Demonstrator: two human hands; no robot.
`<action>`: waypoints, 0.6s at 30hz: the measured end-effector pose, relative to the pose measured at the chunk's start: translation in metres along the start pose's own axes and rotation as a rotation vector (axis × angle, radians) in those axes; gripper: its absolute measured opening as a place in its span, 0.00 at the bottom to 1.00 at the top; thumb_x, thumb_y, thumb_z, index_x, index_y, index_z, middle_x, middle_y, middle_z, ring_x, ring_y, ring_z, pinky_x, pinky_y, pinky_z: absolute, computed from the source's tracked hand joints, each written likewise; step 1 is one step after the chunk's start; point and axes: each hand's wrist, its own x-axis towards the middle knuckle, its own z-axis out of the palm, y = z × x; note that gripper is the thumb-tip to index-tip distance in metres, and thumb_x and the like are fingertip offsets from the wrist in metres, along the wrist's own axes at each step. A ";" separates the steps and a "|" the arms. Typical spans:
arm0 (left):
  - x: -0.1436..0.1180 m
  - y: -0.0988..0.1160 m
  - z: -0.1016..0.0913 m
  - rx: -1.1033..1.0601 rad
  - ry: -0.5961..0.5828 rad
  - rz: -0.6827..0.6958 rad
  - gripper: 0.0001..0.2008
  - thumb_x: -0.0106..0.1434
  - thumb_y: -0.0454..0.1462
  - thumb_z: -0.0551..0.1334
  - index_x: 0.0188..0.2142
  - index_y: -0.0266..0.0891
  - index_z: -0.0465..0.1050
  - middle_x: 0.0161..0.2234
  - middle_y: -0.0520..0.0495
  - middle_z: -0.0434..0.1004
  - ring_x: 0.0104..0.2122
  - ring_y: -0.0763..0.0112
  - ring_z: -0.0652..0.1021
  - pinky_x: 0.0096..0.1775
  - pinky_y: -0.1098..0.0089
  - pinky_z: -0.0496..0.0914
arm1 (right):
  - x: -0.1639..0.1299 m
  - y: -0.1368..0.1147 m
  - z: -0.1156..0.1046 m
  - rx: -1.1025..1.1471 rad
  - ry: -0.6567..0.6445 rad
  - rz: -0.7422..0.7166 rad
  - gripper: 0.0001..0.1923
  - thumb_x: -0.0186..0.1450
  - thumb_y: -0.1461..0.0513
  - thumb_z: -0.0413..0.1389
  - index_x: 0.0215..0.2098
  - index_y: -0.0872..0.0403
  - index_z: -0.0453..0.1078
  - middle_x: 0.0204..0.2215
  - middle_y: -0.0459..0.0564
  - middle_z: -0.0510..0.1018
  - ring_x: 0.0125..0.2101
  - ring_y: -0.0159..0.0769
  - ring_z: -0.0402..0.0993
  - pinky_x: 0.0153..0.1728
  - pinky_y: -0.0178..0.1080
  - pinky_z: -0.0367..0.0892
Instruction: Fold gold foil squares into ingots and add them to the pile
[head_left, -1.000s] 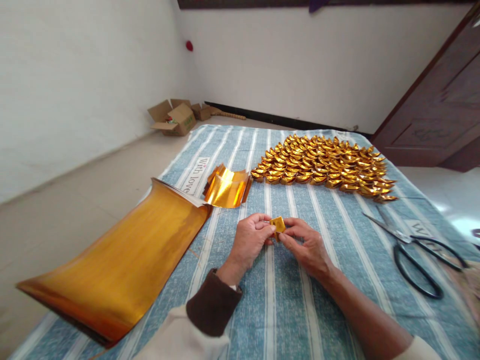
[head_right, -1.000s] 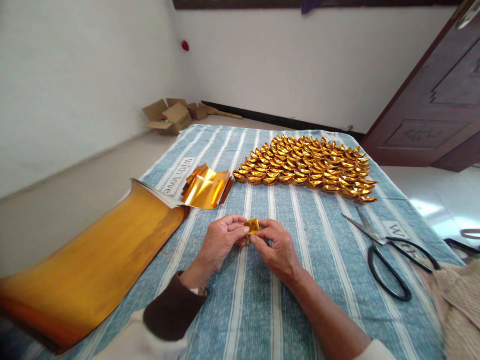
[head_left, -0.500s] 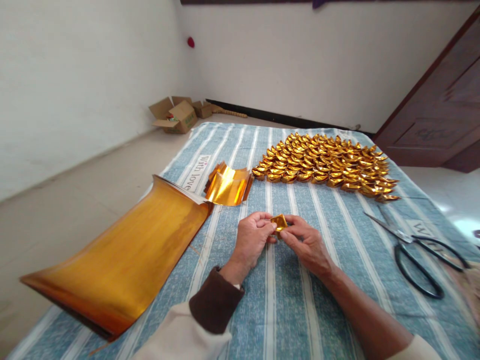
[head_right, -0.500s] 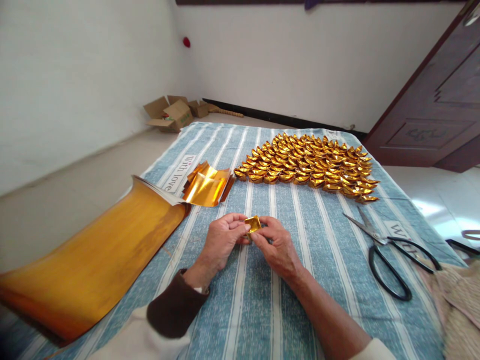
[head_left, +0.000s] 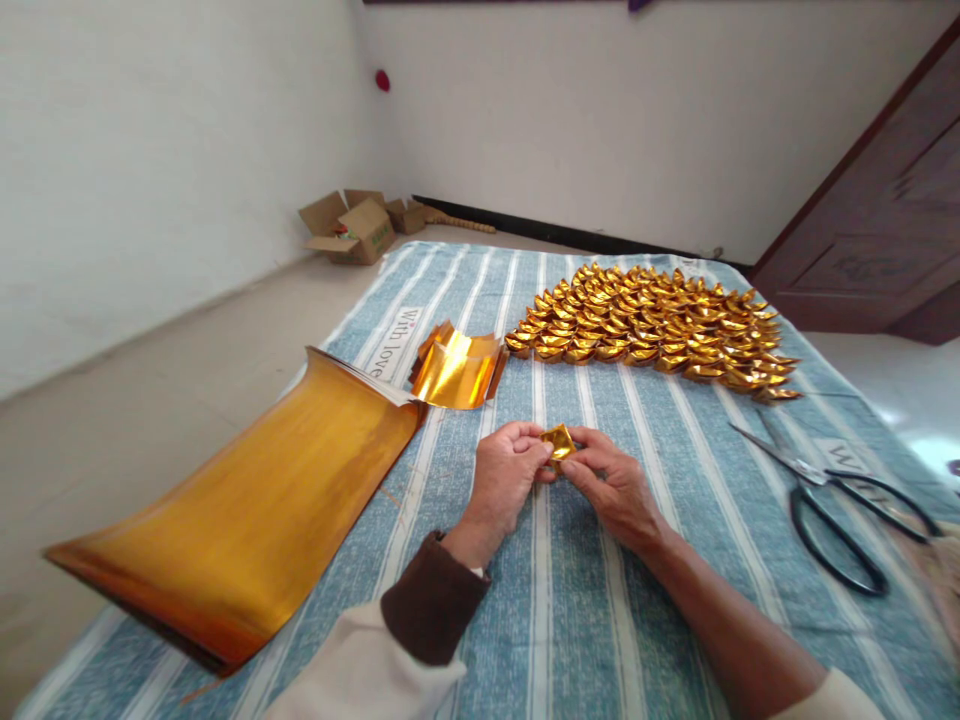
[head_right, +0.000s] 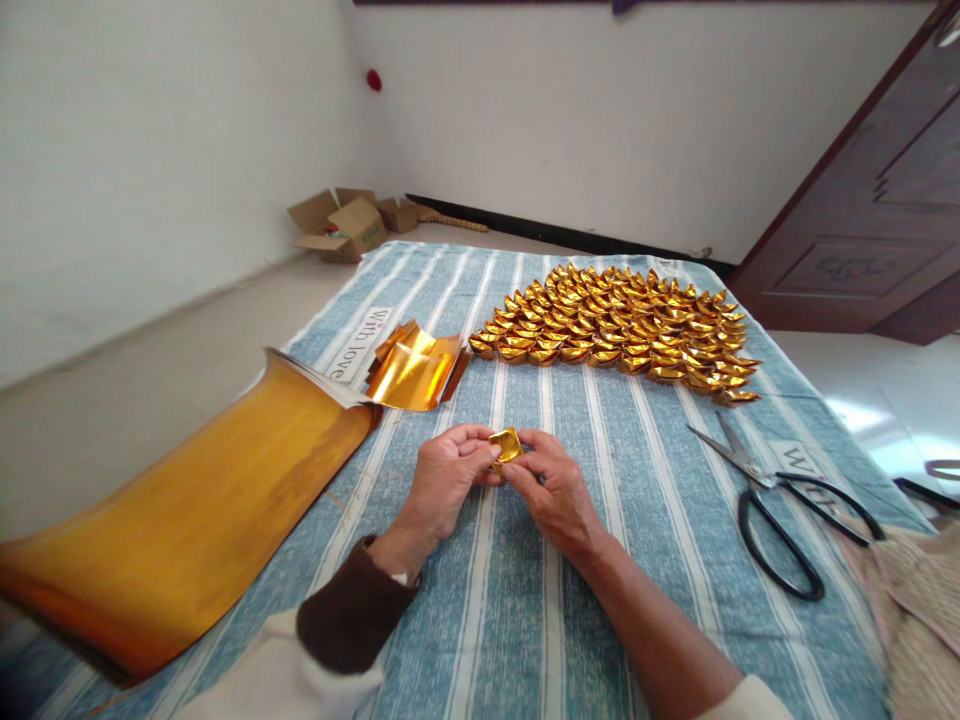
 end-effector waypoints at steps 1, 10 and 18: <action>0.000 0.000 0.000 -0.004 0.004 -0.001 0.07 0.51 0.30 0.65 0.32 0.34 0.72 0.24 0.48 0.78 0.22 0.73 0.78 0.24 0.76 0.73 | 0.000 0.000 -0.001 0.008 -0.009 -0.006 0.12 0.65 0.54 0.56 0.32 0.49 0.79 0.46 0.52 0.76 0.48 0.42 0.72 0.52 0.47 0.63; -0.003 0.000 0.002 -0.022 -0.005 -0.007 0.07 0.50 0.30 0.66 0.31 0.34 0.72 0.24 0.49 0.78 0.22 0.74 0.77 0.23 0.76 0.73 | 0.001 0.002 0.000 0.000 0.020 -0.007 0.12 0.65 0.55 0.56 0.31 0.50 0.78 0.45 0.52 0.76 0.48 0.42 0.72 0.51 0.47 0.64; -0.004 -0.002 0.005 -0.040 0.010 -0.014 0.07 0.50 0.31 0.66 0.31 0.34 0.72 0.26 0.48 0.79 0.26 0.70 0.79 0.24 0.75 0.74 | 0.001 0.001 0.004 -0.043 0.139 0.000 0.11 0.65 0.57 0.55 0.28 0.51 0.75 0.43 0.53 0.77 0.46 0.41 0.73 0.49 0.44 0.66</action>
